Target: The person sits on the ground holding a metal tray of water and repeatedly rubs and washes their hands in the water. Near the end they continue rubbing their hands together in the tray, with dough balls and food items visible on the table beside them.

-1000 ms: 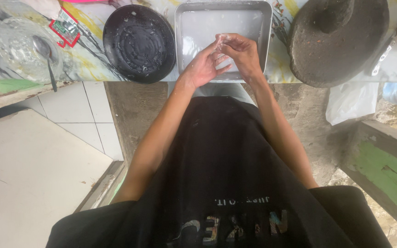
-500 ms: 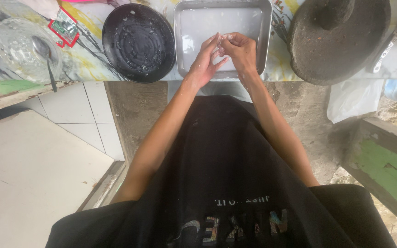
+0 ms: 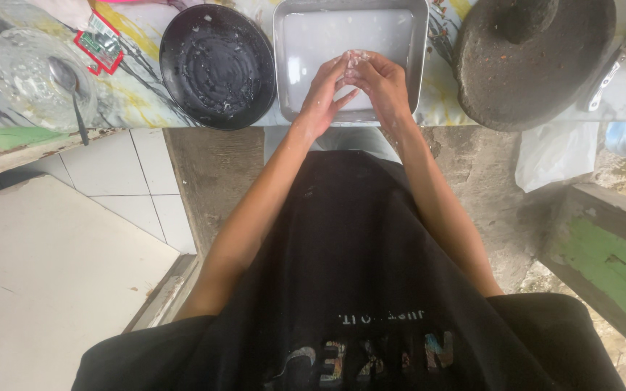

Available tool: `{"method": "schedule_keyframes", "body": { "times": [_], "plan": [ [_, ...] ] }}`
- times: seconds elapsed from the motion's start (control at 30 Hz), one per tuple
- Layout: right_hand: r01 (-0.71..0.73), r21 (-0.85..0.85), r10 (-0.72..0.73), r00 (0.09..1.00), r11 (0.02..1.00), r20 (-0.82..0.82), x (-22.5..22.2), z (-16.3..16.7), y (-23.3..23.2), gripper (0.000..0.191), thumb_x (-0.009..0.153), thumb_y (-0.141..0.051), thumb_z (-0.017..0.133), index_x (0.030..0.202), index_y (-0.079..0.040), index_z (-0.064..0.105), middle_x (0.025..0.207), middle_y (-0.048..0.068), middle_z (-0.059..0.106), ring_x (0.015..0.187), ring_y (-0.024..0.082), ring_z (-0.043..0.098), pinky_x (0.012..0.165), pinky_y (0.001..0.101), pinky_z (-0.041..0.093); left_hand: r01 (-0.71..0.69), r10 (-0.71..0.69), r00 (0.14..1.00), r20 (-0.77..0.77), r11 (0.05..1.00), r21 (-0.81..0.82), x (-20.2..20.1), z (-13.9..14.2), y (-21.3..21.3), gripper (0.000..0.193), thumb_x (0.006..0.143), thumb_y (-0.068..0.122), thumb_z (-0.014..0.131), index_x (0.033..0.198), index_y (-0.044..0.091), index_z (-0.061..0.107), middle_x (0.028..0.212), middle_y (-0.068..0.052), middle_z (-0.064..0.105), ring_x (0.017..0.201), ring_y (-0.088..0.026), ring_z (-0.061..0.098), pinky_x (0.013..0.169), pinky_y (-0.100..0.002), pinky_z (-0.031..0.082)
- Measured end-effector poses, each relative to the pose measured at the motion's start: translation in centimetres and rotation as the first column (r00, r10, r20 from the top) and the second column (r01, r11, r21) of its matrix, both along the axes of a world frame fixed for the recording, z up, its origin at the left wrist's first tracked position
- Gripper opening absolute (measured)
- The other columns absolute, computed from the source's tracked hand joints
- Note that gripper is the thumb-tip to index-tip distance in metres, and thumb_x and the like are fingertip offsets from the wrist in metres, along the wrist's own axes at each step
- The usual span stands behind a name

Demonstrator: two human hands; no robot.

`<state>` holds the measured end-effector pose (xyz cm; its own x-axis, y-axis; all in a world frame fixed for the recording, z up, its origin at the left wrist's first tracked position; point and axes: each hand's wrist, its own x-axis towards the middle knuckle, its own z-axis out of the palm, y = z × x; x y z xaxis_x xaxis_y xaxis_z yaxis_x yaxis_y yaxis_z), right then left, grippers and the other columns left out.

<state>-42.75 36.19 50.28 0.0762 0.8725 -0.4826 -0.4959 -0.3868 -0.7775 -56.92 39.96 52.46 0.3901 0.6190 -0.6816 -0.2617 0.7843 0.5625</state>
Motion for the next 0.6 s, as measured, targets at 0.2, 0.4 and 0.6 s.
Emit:
{"method": "schedule_keyframes", "body": {
  "times": [0.2, 0.4, 0.6],
  "plan": [
    [0.048, -0.029, -0.048, 0.999, 0.998, 0.007, 0.0, 0.2, 0.0, 0.021, 0.1, -0.006, 0.066, 0.119, 0.005, 0.067, 0.105, 0.012, 0.073, 0.095, 0.019, 0.073, 0.09, 0.0317, 0.062, -0.095, 0.137, 0.976, -0.169, 0.967, 0.235, 0.1, -0.7, -0.8, 0.048, 0.1, 0.036, 0.062, 0.132, 0.001, 0.055, 0.12, -0.01, 0.07, 0.106, -0.016, 0.069, 0.087, -0.033, 0.059],
    [0.048, 0.017, -0.05, 0.98, 0.999, 0.195, 1.1, -0.3, -0.9, 0.032, 0.095, 0.0, 0.065, 0.126, -0.001, 0.062, 0.112, 0.007, 0.068, 0.102, 0.016, 0.068, 0.089, 0.0322, 0.06, -0.106, 0.176, 0.96, -0.218, 0.948, 0.299, -1.0, 0.2, -0.2, 0.032, 0.101, 0.022, 0.064, 0.115, -0.006, 0.067, 0.1, -0.019, 0.078, 0.079, -0.021, 0.076, 0.069, -0.029, 0.063],
    [0.023, 0.063, -0.029, 0.995, 0.998, 0.095, 1.9, -0.5, -1.5, 0.035, 0.101, -0.002, 0.065, 0.134, 0.003, 0.057, 0.122, 0.017, 0.064, 0.11, 0.023, 0.067, 0.098, 0.0358, 0.057, -0.096, 0.128, 0.982, -0.14, 0.972, 0.214, -1.0, 0.5, 0.6, 0.05, 0.106, 0.039, 0.051, 0.116, -0.008, 0.064, 0.102, -0.022, 0.077, 0.085, -0.024, 0.077, 0.076, -0.032, 0.064]
  ]
}}
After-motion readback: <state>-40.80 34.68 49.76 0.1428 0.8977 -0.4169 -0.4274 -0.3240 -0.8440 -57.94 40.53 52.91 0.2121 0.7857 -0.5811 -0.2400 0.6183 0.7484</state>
